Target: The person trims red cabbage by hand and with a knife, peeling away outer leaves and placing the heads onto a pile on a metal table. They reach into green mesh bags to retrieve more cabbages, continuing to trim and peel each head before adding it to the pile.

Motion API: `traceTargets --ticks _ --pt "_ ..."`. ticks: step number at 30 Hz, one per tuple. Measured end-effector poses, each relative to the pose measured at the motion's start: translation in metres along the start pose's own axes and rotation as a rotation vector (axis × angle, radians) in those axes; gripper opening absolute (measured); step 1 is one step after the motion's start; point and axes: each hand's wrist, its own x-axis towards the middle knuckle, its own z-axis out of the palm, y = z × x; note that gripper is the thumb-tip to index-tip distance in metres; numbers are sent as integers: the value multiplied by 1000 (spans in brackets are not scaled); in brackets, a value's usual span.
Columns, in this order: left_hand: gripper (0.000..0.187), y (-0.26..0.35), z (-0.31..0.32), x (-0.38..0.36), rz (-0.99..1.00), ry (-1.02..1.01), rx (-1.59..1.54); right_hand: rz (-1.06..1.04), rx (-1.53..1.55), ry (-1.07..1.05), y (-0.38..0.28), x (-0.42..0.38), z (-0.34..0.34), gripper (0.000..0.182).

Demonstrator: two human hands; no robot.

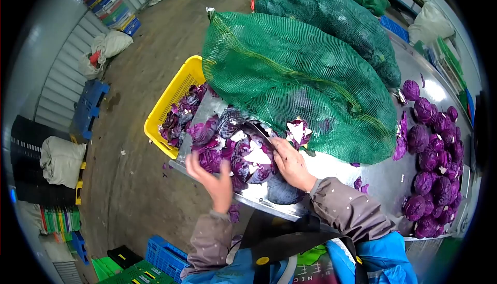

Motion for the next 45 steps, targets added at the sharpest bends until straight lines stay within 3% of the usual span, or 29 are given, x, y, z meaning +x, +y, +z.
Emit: traceTargets --ticks 1,2,4,6,8,13,17,18,21,24,26,27,28,29,32,33,34,36,38,39,40,42,45 --pt "84 11 -4 -9 108 -132 -10 -5 19 -6 -1 -2 0 39" --pt "91 26 -4 -14 86 -307 -54 -4 17 -14 -3 -4 -1 39" --pt "96 24 23 -35 -176 -412 -203 56 0 -110 -12 -4 -8 40" --pt "97 20 33 -36 -135 -399 -218 2 -11 -112 -14 3 -17 41" --pt "95 20 35 -31 -52 -440 -182 -135 -256 -234 -18 11 -28 41" --pt "91 13 43 -21 -14 -465 -153 -375 -564 -178 -5 35 -22 44" --pt "89 10 47 -10 2 -496 -160 -361 -626 -150 1 62 -17 35" --pt "89 12 47 -9 28 -497 -152 -255 -636 -254 -5 69 -18 29" --pt "90 12 43 -7 38 -518 -181 -193 -462 -213 14 84 -10 24" --pt "94 4 30 -10 176 -613 -243 94 -514 -187 74 84 -13 30" --pt "97 -20 21 -3 123 -712 -393 216 -479 -276 66 70 -17 33" --pt "97 -28 12 2 43 -745 -361 188 -442 -176 65 53 -14 31" --pt "94 -30 3 9 97 -732 -217 145 -411 -50 60 49 -16 30" --pt "91 -29 -4 11 -56 -694 -255 220 -249 -124 52 42 -25 28" --pt "84 -25 -14 -2 -521 -576 -348 292 -2 -39 35 -4 -38 24" --pt "84 -19 -9 -8 -519 -578 -351 424 55 -92 34 -24 -39 26" --pt "89 -12 -3 -16 -376 -547 -303 413 106 -35 37 -47 -32 28" --pt "98 0 8 -20 -170 -509 -220 553 258 -128 42 -71 -35 29" --pt "98 6 18 -21 -87 -476 -232 697 158 -105 52 -76 -43 34" --pt "98 8 19 -20 -86 -480 -234 698 133 -10 45 -71 -49 41" --pt "98 11 20 -20 -41 -493 -225 559 -85 10 16 -54 -61 43" --pt "97 14 22 -20 14 -518 -217 77 -121 132 14 -39 -55 41" --pt "97 14 27 -21 59 -503 -213 100 -126 -120 -25 -21 -45 47"
